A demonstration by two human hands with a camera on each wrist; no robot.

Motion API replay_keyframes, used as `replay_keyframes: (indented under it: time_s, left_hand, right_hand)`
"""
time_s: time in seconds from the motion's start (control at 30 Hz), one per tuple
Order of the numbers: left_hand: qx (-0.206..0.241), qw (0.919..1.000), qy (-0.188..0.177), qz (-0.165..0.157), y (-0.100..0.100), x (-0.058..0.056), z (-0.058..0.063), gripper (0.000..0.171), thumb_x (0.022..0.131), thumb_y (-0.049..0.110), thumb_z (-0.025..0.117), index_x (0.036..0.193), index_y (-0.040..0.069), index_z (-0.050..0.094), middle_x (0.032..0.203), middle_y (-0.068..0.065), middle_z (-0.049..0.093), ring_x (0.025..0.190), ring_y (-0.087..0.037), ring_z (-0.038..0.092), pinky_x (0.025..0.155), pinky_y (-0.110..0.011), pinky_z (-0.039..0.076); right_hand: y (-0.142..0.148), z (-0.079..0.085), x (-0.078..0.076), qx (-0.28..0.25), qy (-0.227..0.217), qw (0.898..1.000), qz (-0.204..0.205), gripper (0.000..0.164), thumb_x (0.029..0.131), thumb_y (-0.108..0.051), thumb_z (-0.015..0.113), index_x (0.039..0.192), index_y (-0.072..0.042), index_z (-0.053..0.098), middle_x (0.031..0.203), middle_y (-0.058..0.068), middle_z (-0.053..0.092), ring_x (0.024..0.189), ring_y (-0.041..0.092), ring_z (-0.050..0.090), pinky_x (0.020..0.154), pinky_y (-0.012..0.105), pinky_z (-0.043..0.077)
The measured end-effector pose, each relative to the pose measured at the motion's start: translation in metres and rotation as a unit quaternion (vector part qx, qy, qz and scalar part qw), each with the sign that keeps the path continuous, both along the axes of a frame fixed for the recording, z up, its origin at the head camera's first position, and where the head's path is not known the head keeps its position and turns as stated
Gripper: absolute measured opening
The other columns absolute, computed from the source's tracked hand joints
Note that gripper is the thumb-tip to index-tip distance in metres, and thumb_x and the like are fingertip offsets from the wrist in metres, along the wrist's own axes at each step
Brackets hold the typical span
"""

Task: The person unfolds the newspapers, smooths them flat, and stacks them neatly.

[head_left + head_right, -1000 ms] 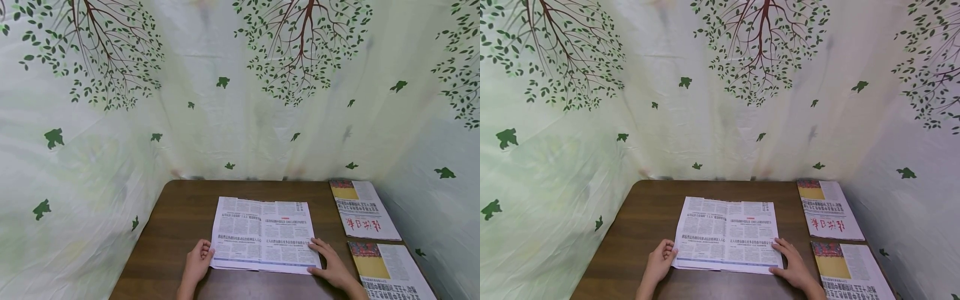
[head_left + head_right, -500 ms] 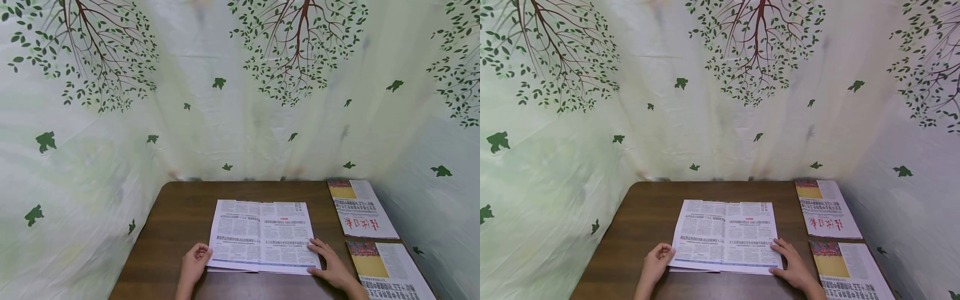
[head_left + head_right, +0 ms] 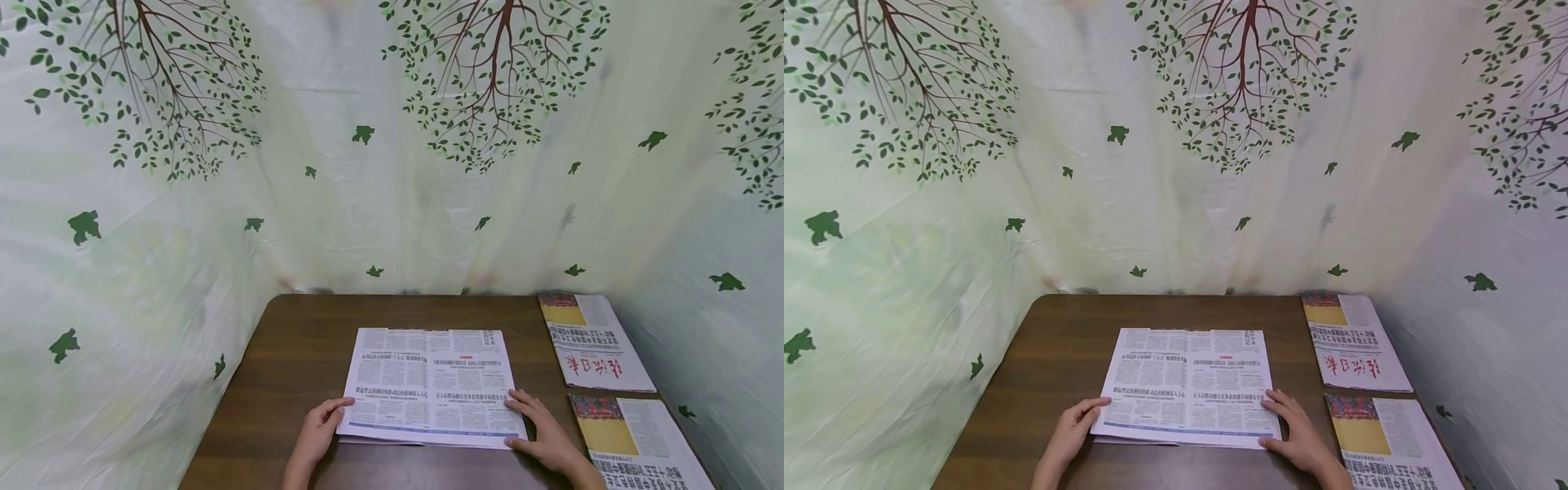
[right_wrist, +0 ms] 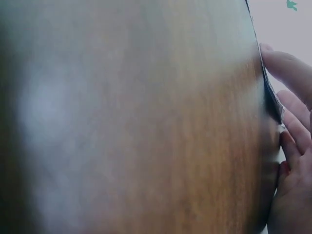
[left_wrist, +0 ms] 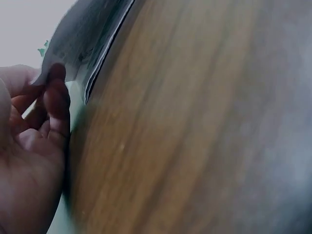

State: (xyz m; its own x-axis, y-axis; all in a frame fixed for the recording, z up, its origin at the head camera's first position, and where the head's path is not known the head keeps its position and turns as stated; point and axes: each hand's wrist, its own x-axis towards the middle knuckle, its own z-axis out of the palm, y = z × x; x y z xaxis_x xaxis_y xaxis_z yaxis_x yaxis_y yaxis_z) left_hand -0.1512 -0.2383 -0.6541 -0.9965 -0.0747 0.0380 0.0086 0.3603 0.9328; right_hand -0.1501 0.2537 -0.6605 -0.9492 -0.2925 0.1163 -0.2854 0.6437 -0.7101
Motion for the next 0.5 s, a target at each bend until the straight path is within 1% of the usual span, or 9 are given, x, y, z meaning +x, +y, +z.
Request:
replay_keyframes:
  time_s: [0.07, 0.1, 0.13, 0.2, 0.27, 0.33, 0.37, 0.43, 0.5]
  left_hand:
    - [0.003, 0.9999, -0.003, -0.011, -0.0015, 0.0004, 0.0009, 0.035, 0.099, -0.003, 0.055, 0.114, 0.017, 0.079, 0.115, -0.002, 0.076, 0.104, -0.004, 0.061, 0.090, -0.018, 0.045]
    - [0.001, 0.9998, -0.004, -0.018, -0.0022, 0.0006, 0.0008, 0.039, 0.098, -0.006, 0.053, 0.116, 0.017, 0.079, 0.115, -0.001, 0.075, 0.106, -0.005, 0.061, 0.091, -0.018, 0.045]
    - [0.000, 0.9997, -0.005, -0.023, -0.0027, 0.0005, 0.0007, 0.041, 0.098, -0.007, 0.053, 0.117, 0.018, 0.079, 0.115, -0.001, 0.075, 0.106, -0.004, 0.060, 0.092, -0.017, 0.044]
    - [-0.004, 0.9992, 0.003, -0.038, -0.0035, 0.0000, -0.0007, 0.040, 0.099, -0.007, 0.054, 0.120, 0.017, 0.078, 0.115, -0.001, 0.075, 0.104, -0.004, 0.060, 0.091, -0.017, 0.045]
    - [-0.003, 0.9986, 0.013, -0.051, -0.0039, -0.0005, -0.0023, 0.035, 0.098, -0.004, 0.061, 0.122, 0.016, 0.077, 0.114, -0.003, 0.075, 0.102, -0.003, 0.060, 0.089, -0.015, 0.047]
    - [0.004, 0.9980, 0.022, -0.058, -0.0040, -0.0010, -0.0035, 0.031, 0.096, 0.001, 0.068, 0.122, 0.015, 0.077, 0.116, -0.004, 0.074, 0.105, 0.000, 0.061, 0.091, -0.012, 0.048]
    - [0.008, 0.9975, 0.032, -0.062, -0.0040, -0.0011, -0.0042, 0.030, 0.094, 0.001, 0.071, 0.121, 0.013, 0.077, 0.116, -0.005, 0.074, 0.106, -0.001, 0.062, 0.092, -0.012, 0.049]
    - [0.012, 0.9965, 0.052, -0.064, -0.0040, -0.0005, -0.0057, 0.030, 0.091, -0.003, 0.073, 0.116, 0.012, 0.079, 0.116, -0.007, 0.073, 0.109, -0.003, 0.063, 0.093, -0.012, 0.049]
    - [0.001, 0.9950, 0.080, -0.061, -0.0038, 0.0007, -0.0078, 0.028, 0.088, -0.005, 0.074, 0.109, 0.013, 0.080, 0.117, -0.009, 0.071, 0.110, -0.008, 0.064, 0.093, -0.011, 0.049]
  right_hand:
    - [0.0012, 0.0001, -0.0001, -0.004, 0.005, 1.000, 0.007, 0.073, 0.081, -0.044, 0.086, 0.140, -0.008, 0.063, 0.155, 0.017, 0.050, 0.145, 0.050, 0.034, 0.109, -0.002, 0.003]
    - [0.0020, 0.0003, 0.0000, -0.005, 0.005, 1.000, 0.010, 0.073, 0.081, -0.044, 0.086, 0.140, -0.009, 0.062, 0.155, 0.017, 0.050, 0.144, 0.050, 0.034, 0.107, -0.003, 0.002]
    - [0.0029, 0.0007, 0.0002, -0.002, 0.008, 1.000, 0.009, 0.072, 0.081, -0.044, 0.086, 0.140, -0.010, 0.063, 0.155, 0.016, 0.050, 0.144, 0.050, 0.035, 0.111, 0.001, 0.008]
    - [0.0048, 0.0016, 0.0002, 0.010, 0.015, 1.000, 0.007, 0.071, 0.080, -0.044, 0.086, 0.139, -0.012, 0.064, 0.154, 0.014, 0.052, 0.143, 0.049, 0.038, 0.116, 0.015, 0.024]
    - [0.0064, 0.0025, -0.0004, 0.025, 0.021, 0.999, 0.003, 0.070, 0.079, -0.046, 0.087, 0.138, -0.015, 0.065, 0.154, 0.010, 0.053, 0.141, 0.046, 0.042, 0.113, 0.031, 0.038]
    - [0.0074, 0.0037, -0.0015, 0.043, 0.029, 0.999, 0.001, 0.070, 0.078, -0.047, 0.088, 0.137, -0.017, 0.066, 0.153, 0.008, 0.054, 0.140, 0.044, 0.045, 0.105, 0.047, 0.047]
    - [0.0077, 0.0041, -0.0021, 0.051, 0.032, 0.998, 0.001, 0.070, 0.078, -0.048, 0.088, 0.136, -0.017, 0.067, 0.153, 0.008, 0.054, 0.139, 0.043, 0.047, 0.103, 0.052, 0.048]
    - [0.0082, 0.0053, -0.0029, 0.058, 0.027, 0.998, -0.001, 0.069, 0.076, -0.050, 0.089, 0.134, -0.017, 0.068, 0.152, 0.008, 0.055, 0.139, 0.042, 0.048, 0.103, 0.052, 0.049]
    - [0.0085, 0.0072, -0.0029, 0.066, 0.020, 0.998, -0.002, 0.069, 0.075, -0.051, 0.089, 0.132, -0.018, 0.069, 0.151, 0.007, 0.055, 0.138, 0.042, 0.049, 0.102, 0.052, 0.049]
